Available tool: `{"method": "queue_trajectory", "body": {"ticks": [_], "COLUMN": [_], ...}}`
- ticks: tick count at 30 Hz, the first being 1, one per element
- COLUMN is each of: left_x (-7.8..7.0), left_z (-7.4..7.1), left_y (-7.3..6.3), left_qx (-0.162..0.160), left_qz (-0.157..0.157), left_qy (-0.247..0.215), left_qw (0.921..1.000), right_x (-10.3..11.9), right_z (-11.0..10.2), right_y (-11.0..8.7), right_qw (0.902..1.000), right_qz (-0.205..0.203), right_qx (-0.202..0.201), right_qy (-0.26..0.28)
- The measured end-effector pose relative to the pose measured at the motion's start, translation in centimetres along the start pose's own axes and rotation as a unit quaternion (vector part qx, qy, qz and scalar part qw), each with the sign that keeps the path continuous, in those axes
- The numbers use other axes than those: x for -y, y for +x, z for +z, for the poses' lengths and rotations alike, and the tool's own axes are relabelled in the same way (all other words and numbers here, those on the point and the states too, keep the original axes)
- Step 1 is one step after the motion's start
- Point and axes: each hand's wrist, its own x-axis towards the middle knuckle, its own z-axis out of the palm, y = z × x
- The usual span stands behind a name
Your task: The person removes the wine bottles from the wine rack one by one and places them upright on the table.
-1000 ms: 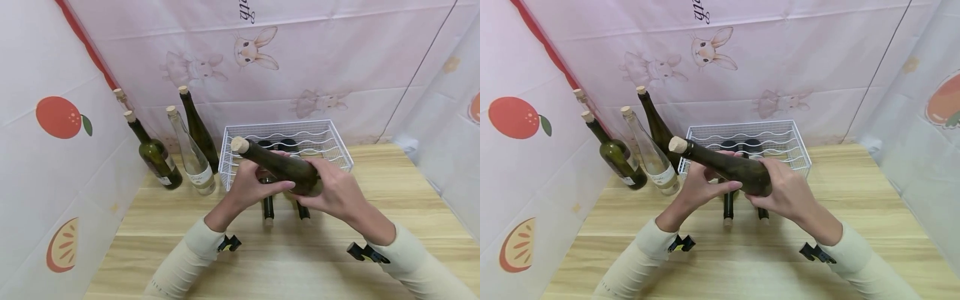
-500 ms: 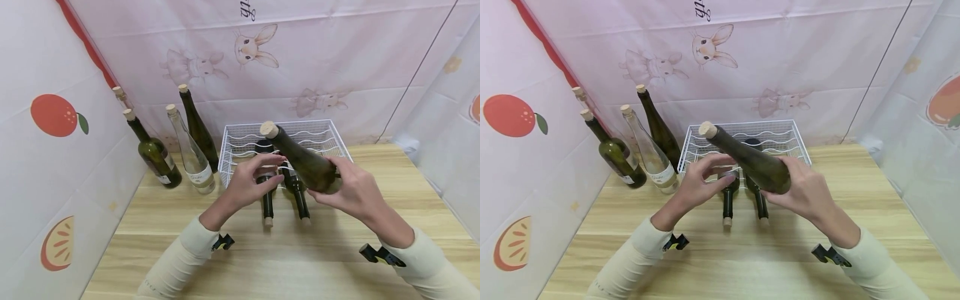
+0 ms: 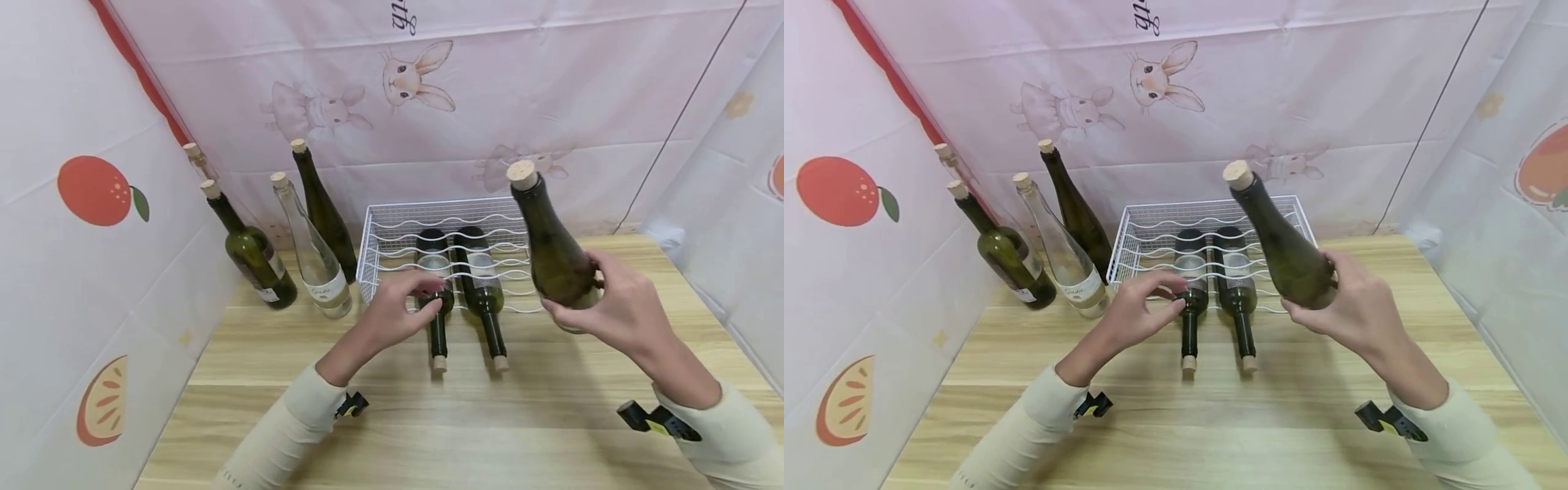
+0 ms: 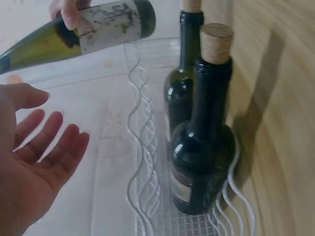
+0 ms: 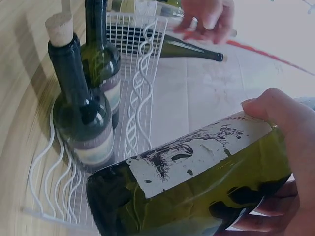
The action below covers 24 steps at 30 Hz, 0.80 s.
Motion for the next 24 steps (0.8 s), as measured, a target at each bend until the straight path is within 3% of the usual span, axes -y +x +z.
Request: {"method": "queue_trajectory", "body": {"ticks": [6, 11, 16, 21, 24], "left_x": [0.6, 1.3, 2.0, 2.7, 3.3], "left_z": [0.4, 1.1, 1.7, 2.2, 2.7], "left_y": [-1.0, -1.8, -2.4, -2.9, -3.1], "left_qx": [0.008, 0.02, 0.039, 0.064, 0.064], "left_qz": [-0.102, -0.165, -0.198, -0.224, -0.25], "left_qy": [-0.001, 0.008, 0.042, 0.111, 0.12], "left_qw": [0.9947, 0.9861, 0.9786, 0.9662, 0.9588], "right_x": [-1.1, -2.0, -2.6, -3.3, -3.9], "right_z": [-0.8, -1.3, -2.0, -2.5, -2.7], "right_y": [-0.2, -0.4, -0.7, -0.6, -0.6], "right_qw": [0.999, 0.9972, 0.9933, 0.9873, 0.9843], "right_qz": [0.042, 0.072, 0.114, 0.158, 0.176], "right_qx": [-0.006, -0.015, -0.011, 0.001, 0.007], "right_qy": [0.012, 0.015, 0.017, 0.017, 0.018]}}
